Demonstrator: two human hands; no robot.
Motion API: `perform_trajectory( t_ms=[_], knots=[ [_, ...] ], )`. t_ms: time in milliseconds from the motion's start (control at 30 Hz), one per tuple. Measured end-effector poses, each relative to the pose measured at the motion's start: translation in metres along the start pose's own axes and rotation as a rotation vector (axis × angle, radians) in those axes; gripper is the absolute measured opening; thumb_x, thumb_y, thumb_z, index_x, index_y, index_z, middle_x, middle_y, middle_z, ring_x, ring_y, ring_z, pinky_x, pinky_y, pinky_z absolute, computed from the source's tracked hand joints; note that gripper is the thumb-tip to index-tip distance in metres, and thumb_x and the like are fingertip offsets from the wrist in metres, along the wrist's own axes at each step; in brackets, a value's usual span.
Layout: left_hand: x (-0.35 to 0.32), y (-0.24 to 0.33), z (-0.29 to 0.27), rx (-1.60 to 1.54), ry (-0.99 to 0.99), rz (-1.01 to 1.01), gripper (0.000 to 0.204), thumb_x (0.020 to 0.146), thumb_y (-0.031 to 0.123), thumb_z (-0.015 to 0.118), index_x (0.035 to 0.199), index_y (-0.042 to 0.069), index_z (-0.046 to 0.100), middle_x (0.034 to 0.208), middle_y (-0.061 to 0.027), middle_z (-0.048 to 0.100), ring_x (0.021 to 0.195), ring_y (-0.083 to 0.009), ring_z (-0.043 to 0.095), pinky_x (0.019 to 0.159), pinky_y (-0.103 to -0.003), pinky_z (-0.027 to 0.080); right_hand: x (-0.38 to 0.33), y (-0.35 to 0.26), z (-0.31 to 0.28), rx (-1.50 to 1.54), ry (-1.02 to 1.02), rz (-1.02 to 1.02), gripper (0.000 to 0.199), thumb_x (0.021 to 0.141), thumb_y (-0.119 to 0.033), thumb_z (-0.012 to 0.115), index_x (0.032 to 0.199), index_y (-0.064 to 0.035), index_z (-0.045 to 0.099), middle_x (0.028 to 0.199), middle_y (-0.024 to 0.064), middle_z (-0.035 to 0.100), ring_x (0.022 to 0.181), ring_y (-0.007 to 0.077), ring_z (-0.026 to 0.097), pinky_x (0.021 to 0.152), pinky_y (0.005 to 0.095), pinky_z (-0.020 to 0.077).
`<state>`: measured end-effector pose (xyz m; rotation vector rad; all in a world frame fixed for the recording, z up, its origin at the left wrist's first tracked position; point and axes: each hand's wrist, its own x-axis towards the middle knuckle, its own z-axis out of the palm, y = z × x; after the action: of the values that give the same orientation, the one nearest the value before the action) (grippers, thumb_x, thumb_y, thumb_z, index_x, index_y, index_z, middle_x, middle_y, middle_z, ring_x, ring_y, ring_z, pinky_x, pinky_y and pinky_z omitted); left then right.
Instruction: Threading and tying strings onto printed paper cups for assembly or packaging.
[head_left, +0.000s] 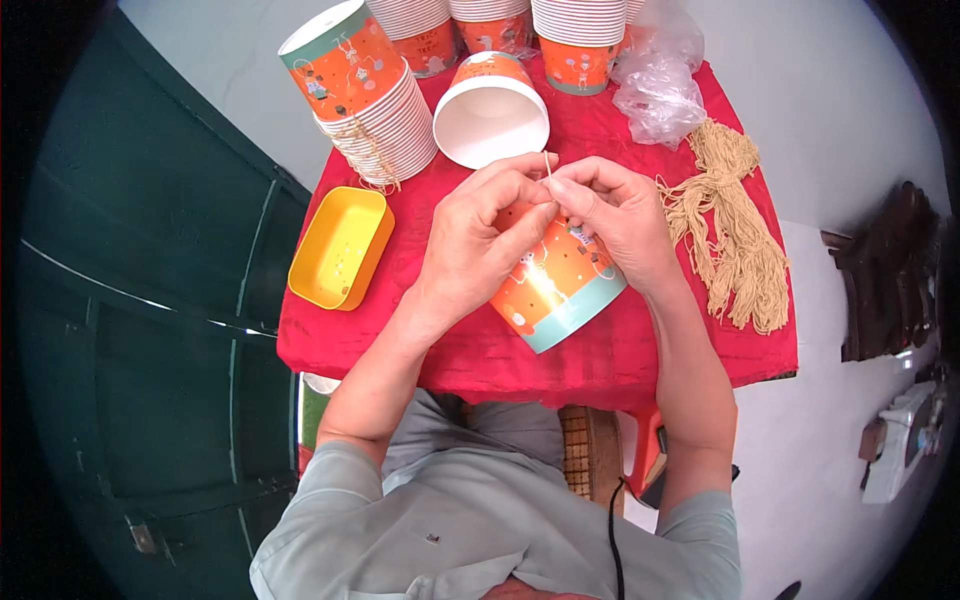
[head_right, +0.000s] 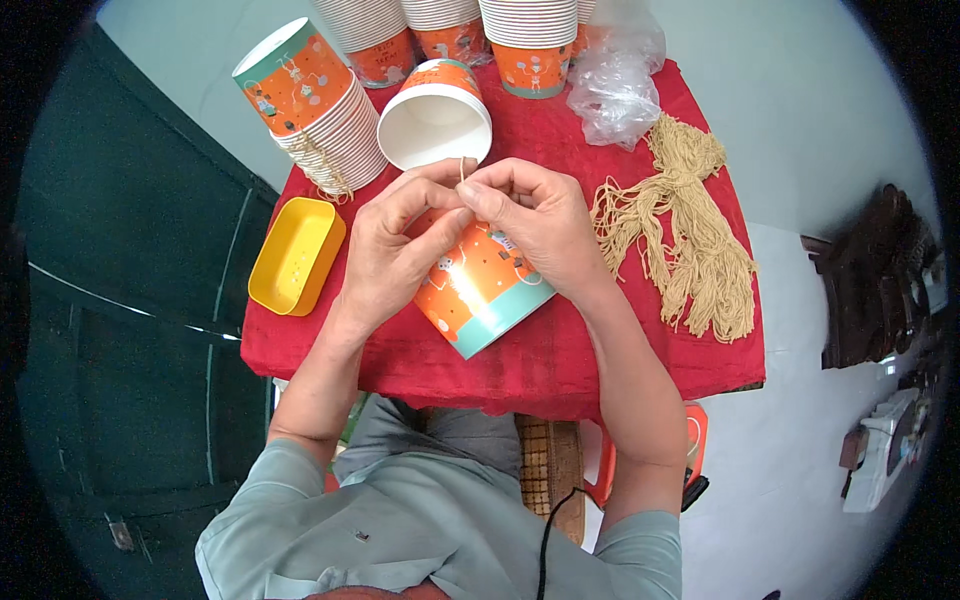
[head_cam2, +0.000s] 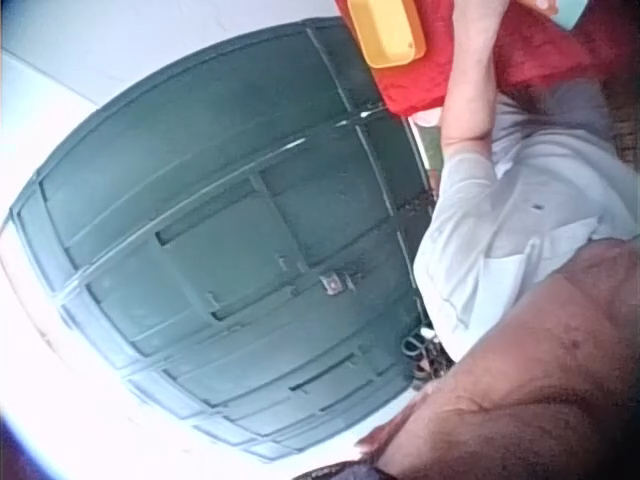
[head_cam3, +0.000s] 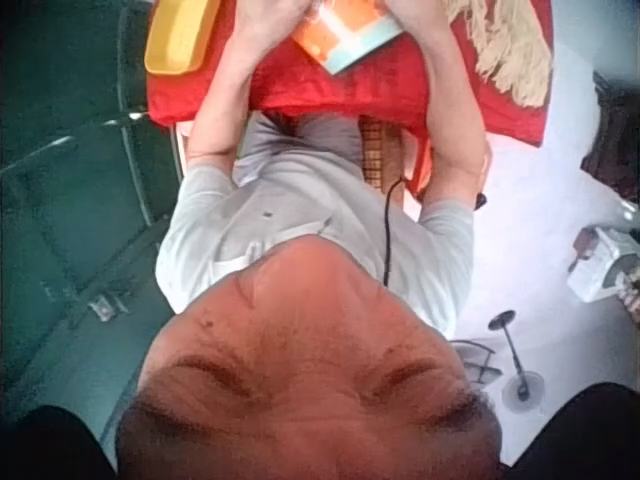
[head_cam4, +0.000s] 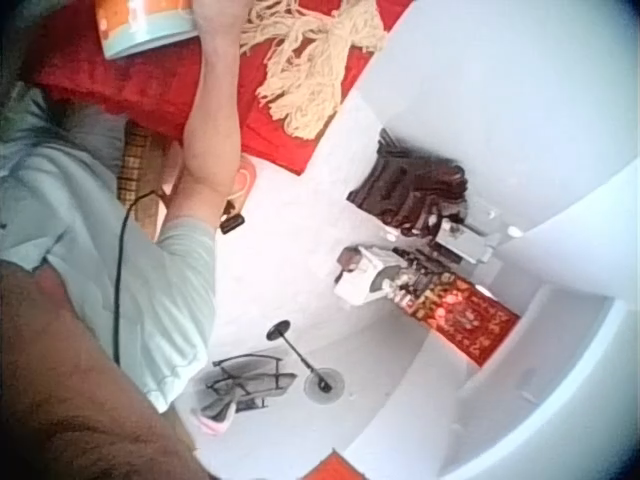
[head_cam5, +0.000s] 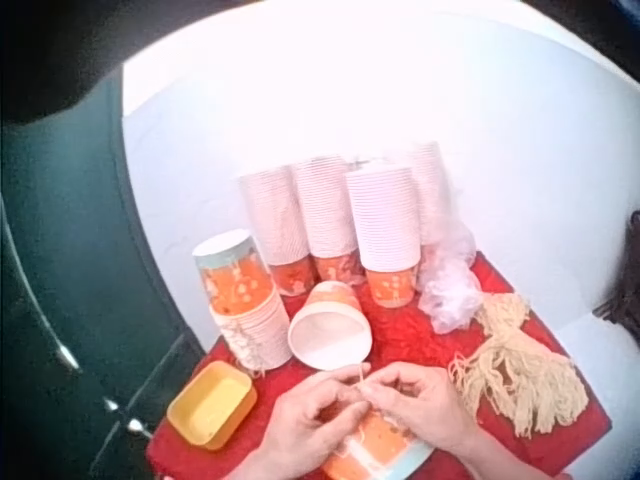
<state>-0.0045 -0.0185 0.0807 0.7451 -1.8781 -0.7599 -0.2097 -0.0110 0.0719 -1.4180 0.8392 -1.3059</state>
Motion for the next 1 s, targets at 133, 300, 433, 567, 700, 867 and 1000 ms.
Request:
perform_trajectory(
  t_ms=[133,300,433,567,700,867,1000],
  knots=[
    [0.001,0.003,-0.001,0.160,0.009,0.091,0.010,0.097,0.005,0.075,0.105,0.000,0.074,0.132,-0.0153,0.075,0.118,-0.0260,0.075,0.097,-0.038,0.060,0.001,0.003,-0.009,0.115,-0.051,0.056,0.021,0.106,-0.021,0.076,0.114,-0.0015,0.076,0.095,-0.0035,0.073,0.079,0.0001,0.060,0.069,0.0178,0.0466],
    [0.003,-0.002,-0.011,0.070,-0.021,0.104,0.021,0.096,0.010,0.079,0.114,0.001,0.074,0.128,-0.0135,0.075,0.116,-0.0253,0.075,0.097,-0.039,0.060,0.003,0.008,-0.008,0.110,-0.027,0.066,0.019,0.106,-0.020,0.076,0.114,-0.0033,0.075,0.095,-0.0034,0.073,0.076,-0.0011,0.057,0.066,0.0176,0.0447],
    [-0.003,0.013,-0.037,0.036,-0.123,-0.233,0.045,0.097,0.016,0.082,0.136,-0.001,0.067,0.123,-0.0080,0.073,0.119,-0.0167,0.069,0.106,-0.036,0.054,0.005,0.011,-0.007,0.140,0.027,0.077,0.019,0.107,-0.020,0.076,0.115,-0.0034,0.075,0.096,-0.0019,0.075,0.076,-0.0008,0.058,0.066,0.0175,0.0455],
    [-0.008,-0.006,-0.049,-0.332,-0.250,-0.526,0.038,0.106,0.025,0.074,0.134,0.001,0.068,0.115,-0.0032,0.075,0.103,-0.0085,0.070,0.093,-0.028,0.056,0.004,0.010,0.000,0.134,0.048,0.039,0.017,0.107,-0.016,0.075,0.114,-0.0015,0.073,0.098,0.0000,0.076,0.084,0.0011,0.065,0.073,0.0189,0.0520],
    [-0.010,-0.009,-0.038,-0.484,-0.231,-0.547,0.034,0.107,0.025,0.073,0.130,0.001,0.071,0.109,-0.0014,0.077,0.098,-0.0061,0.071,0.089,-0.025,0.057,0.002,0.013,0.004,0.118,0.093,-0.032,0.014,0.107,-0.012,0.075,0.115,-0.0003,0.072,0.102,0.0008,0.076,0.092,0.0037,0.069,0.081,0.0213,0.0564],
    [-0.011,-0.010,-0.037,-0.655,-0.194,-0.585,0.033,0.107,0.020,0.071,0.133,-0.001,0.072,0.113,-0.0033,0.079,0.102,-0.0071,0.073,0.094,-0.026,0.058,-0.001,0.017,0.009,0.017,0.115,-0.109,0.012,0.107,-0.009,0.074,0.115,-0.0003,0.071,0.107,0.0018,0.076,0.095,0.0054,0.070,0.087,0.0238,0.0577],
    [-0.014,-0.010,-0.040,-0.755,-0.166,-0.647,0.038,0.105,0.017,0.073,0.137,-0.002,0.072,0.116,-0.0064,0.080,0.105,-0.0100,0.075,0.099,-0.028,0.058,-0.004,0.011,0.013,-0.062,0.110,-0.099,0.011,0.106,-0.009,0.075,0.111,-0.0003,0.072,0.102,-0.0002,0.073,0.089,0.0037,0.067,0.080,0.0220,0.0551]
  ],
)
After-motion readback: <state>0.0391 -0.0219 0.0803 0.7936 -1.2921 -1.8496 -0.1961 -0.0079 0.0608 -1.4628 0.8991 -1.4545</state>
